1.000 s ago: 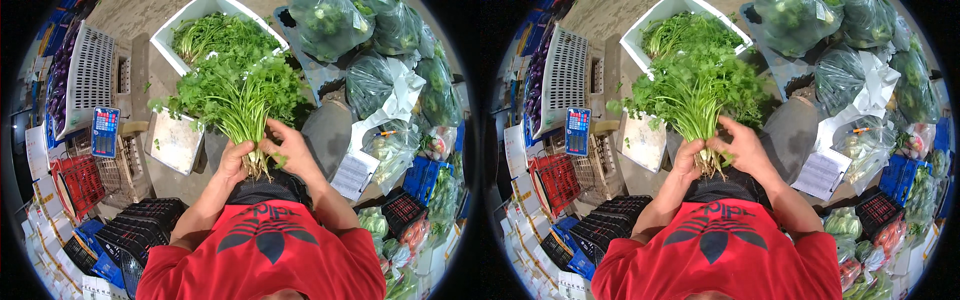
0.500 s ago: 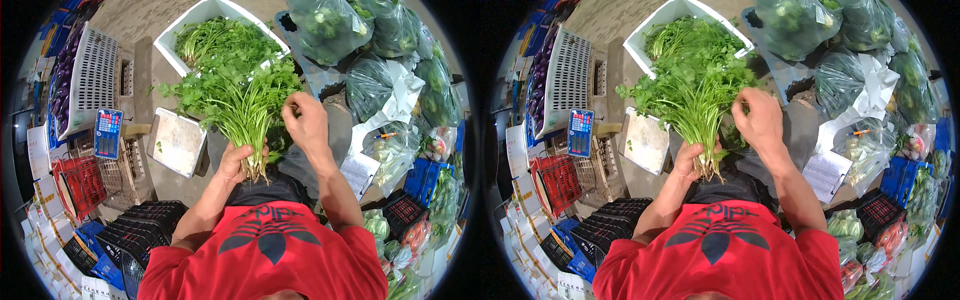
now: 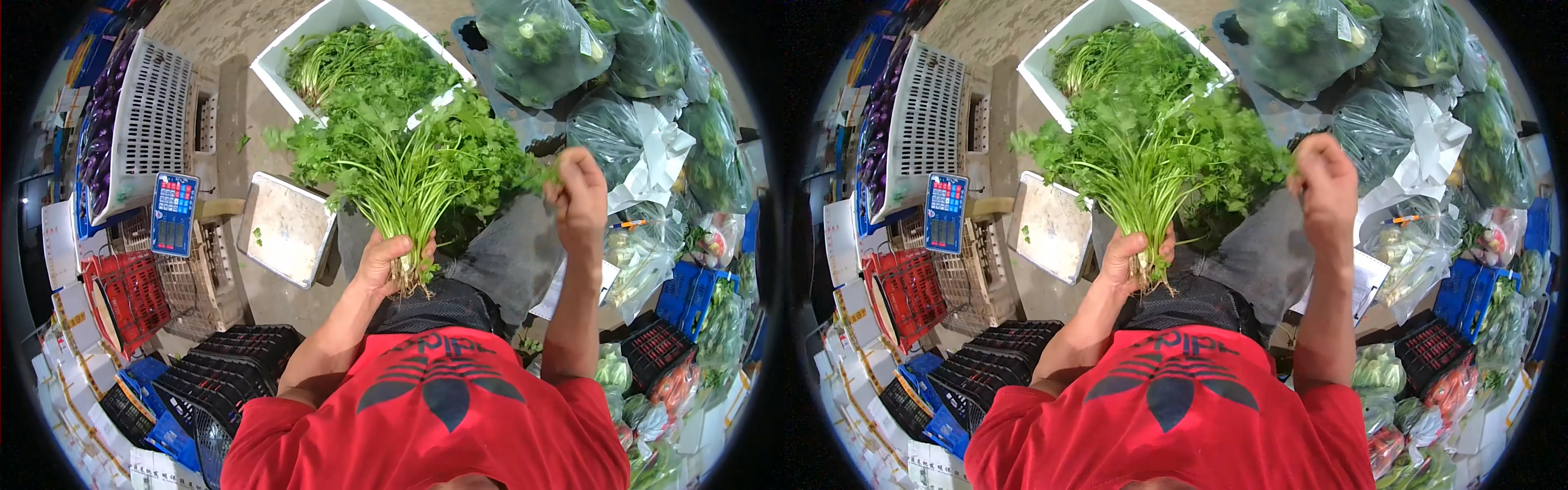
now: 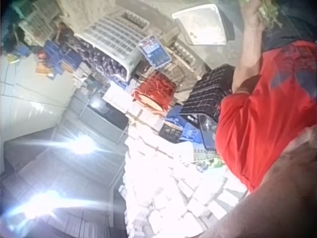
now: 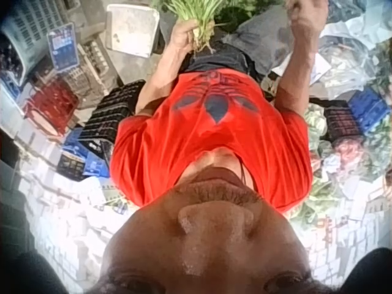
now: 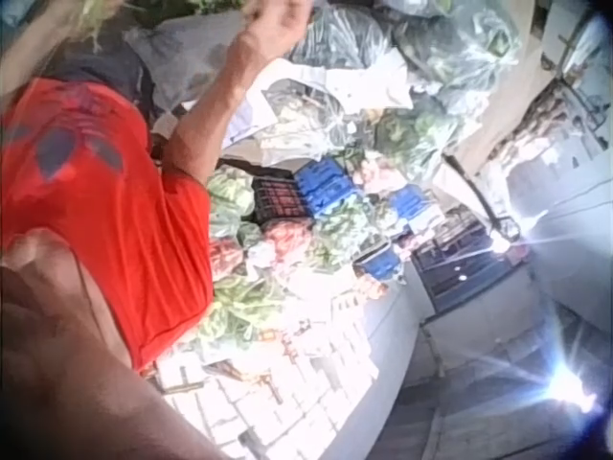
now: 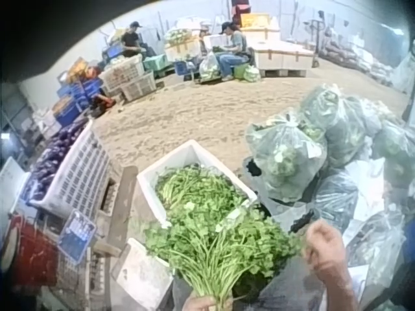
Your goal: Trimming and sorting bunches of herbs in a produce warehouse distribution setting.
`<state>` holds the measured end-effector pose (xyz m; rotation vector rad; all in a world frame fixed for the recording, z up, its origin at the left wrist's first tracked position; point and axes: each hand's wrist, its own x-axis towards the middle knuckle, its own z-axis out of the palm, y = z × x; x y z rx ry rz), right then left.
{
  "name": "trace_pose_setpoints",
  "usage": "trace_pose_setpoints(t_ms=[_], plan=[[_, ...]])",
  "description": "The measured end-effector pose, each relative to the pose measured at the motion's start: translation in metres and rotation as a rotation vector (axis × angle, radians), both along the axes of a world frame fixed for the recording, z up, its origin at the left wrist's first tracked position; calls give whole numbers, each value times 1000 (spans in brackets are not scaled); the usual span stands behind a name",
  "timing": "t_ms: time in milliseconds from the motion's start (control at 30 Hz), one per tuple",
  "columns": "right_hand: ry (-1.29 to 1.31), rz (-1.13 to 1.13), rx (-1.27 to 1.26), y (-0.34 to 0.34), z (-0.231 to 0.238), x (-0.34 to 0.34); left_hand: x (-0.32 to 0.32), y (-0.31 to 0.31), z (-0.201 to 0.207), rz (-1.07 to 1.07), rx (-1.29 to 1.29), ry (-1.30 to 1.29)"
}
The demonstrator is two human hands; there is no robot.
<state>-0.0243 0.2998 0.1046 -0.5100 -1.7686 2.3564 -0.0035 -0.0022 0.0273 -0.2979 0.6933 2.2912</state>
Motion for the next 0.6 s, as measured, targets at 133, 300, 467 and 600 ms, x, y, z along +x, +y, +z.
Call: trace_pose_setpoints(t_ms=[133, 300, 467, 600], plan=[[-41, 385, 901, -37, 22, 19, -4, 1, 6, -18, -35, 66], [200, 268, 979, -91, 8, -2, -1, 7, 9, -23, -158, 122], [321, 275, 1043, -96, 7, -2, -3, 7, 16, -24, -155, 141], [161, 825, 458, -83, 38, 16, -3, 5, 12, 68, -208, 153]])
